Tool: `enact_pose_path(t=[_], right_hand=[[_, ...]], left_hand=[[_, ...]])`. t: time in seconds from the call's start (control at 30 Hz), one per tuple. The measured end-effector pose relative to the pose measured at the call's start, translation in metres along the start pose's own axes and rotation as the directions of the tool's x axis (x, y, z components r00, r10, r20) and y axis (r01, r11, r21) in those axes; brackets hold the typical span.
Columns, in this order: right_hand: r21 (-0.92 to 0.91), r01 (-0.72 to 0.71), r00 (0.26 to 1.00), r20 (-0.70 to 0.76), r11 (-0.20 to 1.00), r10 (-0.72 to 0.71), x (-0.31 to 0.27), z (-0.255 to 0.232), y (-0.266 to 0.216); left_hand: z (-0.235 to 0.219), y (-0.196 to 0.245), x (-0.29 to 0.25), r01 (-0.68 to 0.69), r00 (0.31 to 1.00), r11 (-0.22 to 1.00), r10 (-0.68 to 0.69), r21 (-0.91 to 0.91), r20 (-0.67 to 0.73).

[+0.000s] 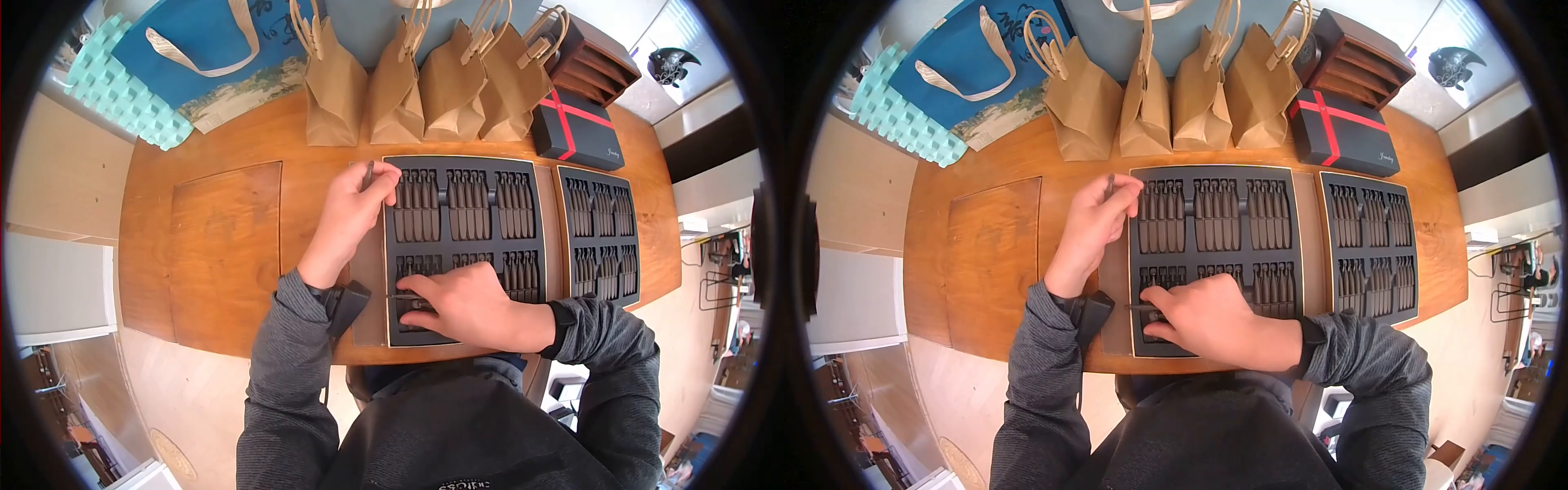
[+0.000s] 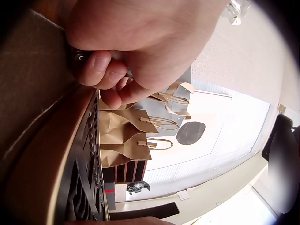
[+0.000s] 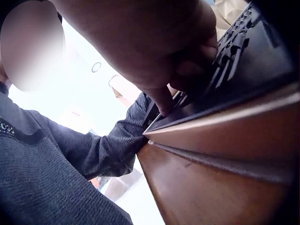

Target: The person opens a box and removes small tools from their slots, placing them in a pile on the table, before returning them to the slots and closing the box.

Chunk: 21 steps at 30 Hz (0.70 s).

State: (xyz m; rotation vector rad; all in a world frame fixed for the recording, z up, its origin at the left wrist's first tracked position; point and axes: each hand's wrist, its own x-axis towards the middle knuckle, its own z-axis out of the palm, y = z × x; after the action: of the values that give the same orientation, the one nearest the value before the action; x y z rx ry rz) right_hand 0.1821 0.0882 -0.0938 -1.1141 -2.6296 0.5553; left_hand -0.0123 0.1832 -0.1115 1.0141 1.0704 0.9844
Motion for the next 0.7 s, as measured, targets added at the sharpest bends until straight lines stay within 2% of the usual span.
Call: enact_pose_path(t=[0.47, 0.57, 0.63, 0.7], right_hand=[[-0.049, -0.006, 0.997, -0.082, 0.999, 0.002, -0.013, 0.005, -0.003], [-0.040, -0.062, 0.998, -0.004, 0.997, 0.062, -0.010, -0.001, -0.006], [0.004, -0.054, 0.998, -0.014, 0.999, 0.054, -0.007, -0.001, -0.001], [0.047, -0.062, 0.998, -0.004, 0.997, 0.063, -0.005, -0.004, 0.002]], left_hand=[[0.000, -0.001, 0.001, 0.000, 1.000, 1.000, 0.000, -0.004, 0.002], [0.000, -0.001, 0.001, 0.003, 1.000, 1.000, -0.003, -0.002, 0.005], [0.000, 0.001, 0.000, 0.008, 1.000, 1.000, -0.008, 0.015, 0.009], [-0.005, 0.000, 0.001, -0.006, 0.996, 1.000, 0.006, -0.002, 0.088]])
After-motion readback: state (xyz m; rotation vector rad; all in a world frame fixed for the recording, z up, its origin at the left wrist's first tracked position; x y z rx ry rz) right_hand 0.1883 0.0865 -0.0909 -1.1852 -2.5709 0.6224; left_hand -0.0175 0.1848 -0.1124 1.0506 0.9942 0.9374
